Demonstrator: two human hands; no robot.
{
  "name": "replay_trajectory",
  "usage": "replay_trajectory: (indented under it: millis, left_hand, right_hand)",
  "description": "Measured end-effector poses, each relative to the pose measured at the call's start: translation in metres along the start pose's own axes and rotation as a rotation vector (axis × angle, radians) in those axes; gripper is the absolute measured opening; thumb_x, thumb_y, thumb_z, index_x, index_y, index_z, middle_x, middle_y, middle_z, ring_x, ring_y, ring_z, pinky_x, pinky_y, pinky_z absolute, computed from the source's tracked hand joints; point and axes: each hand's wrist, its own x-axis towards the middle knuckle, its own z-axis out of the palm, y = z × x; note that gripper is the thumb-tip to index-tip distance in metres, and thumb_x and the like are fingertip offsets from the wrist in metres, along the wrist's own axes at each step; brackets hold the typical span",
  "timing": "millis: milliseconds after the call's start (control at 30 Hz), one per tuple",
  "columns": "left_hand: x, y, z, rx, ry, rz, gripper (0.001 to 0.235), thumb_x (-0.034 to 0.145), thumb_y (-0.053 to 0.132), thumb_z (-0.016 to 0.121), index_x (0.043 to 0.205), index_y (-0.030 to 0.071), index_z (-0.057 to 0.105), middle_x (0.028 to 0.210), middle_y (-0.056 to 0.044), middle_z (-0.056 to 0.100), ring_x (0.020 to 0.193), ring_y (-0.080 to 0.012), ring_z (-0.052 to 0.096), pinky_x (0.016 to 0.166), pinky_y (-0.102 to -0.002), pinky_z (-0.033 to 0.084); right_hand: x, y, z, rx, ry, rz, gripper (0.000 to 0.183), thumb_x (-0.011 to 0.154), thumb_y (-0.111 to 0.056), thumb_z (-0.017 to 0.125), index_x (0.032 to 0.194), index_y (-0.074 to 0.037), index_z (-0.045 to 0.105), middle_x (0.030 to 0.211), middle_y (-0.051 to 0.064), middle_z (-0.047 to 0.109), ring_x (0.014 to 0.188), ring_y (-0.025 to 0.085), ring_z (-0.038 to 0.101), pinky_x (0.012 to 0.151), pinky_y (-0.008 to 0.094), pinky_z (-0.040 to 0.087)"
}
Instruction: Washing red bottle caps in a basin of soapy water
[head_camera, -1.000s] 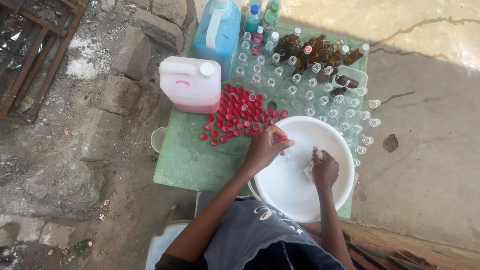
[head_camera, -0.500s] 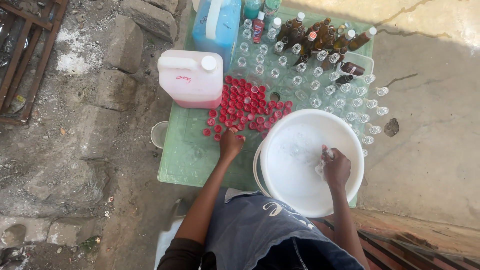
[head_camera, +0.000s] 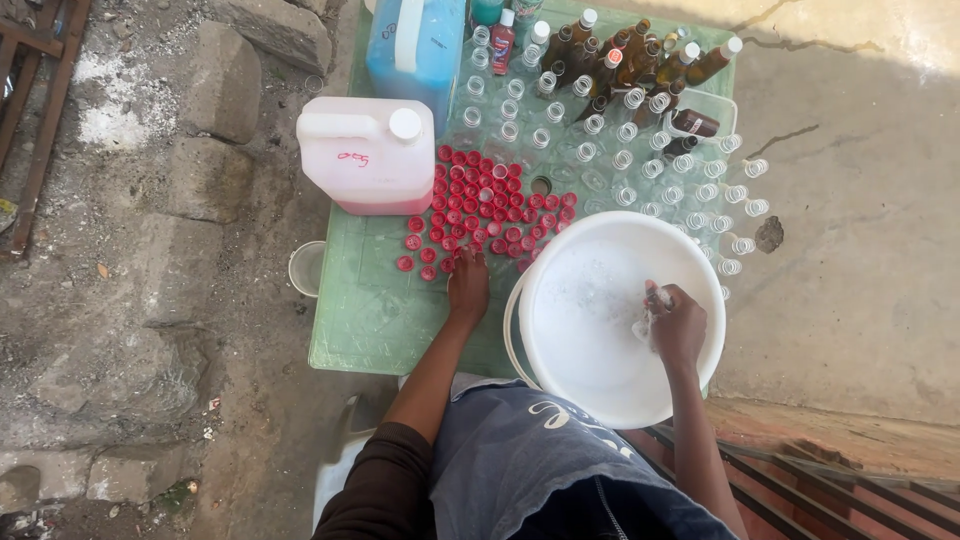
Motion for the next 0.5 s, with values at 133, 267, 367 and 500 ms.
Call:
replay_trajectory:
  millis: [133,267,367,500]
  left_hand:
    - [0.003,-0.006,-0.01,-0.256,-0.084,-0.123,0.032,0.077,0.012,0.075,0.1,-0.002,0.057,0.105,-0.018,0.052,0.095,-0.0336,0.062,0.077,-0.042,0.057]
    - [0.01,0.023,-0.085,-0.581,0.126,-0.242,0.023,0.079,0.014,0.071,0.095,0.006,0.057,0.1,-0.013,0.053,0.091,-0.0357,0.062,0.074,-0.045,0.054]
    - [0.01,0.065,-0.164,-0.727,0.267,-0.113,0.014,0.083,0.011,0.066,0.093,0.009,0.056,0.089,-0.009,0.054,0.084,-0.0312,0.061,0.068,-0.04,0.053]
    - [0.003,0.118,-0.165,-0.789,0.092,0.266,0.005,0.089,0.009,0.057,0.094,0.009,0.059,0.082,-0.005,0.059,0.075,-0.0206,0.063,0.061,-0.03,0.054]
  right_hand:
    - [0.003,0.006,0.005,0.004,-0.002,-0.006,0.022,0.097,-0.029,0.061,0.093,-0.01,0.071,0.079,0.013,0.069,0.082,0.039,0.065,0.076,0.05,0.048]
    - [0.007,0.014,0.008,0.032,0.012,0.016,0.025,0.097,-0.033,0.061,0.092,-0.011,0.072,0.079,0.012,0.07,0.081,0.038,0.066,0.076,0.05,0.049]
    - [0.013,0.017,0.011,0.078,0.02,-0.01,0.028,0.097,-0.036,0.062,0.091,-0.011,0.071,0.078,0.011,0.069,0.08,0.036,0.066,0.075,0.048,0.049]
    - [0.02,0.021,0.012,0.147,0.011,-0.058,0.029,0.098,-0.036,0.062,0.09,-0.01,0.07,0.078,0.011,0.069,0.079,0.033,0.066,0.076,0.046,0.048]
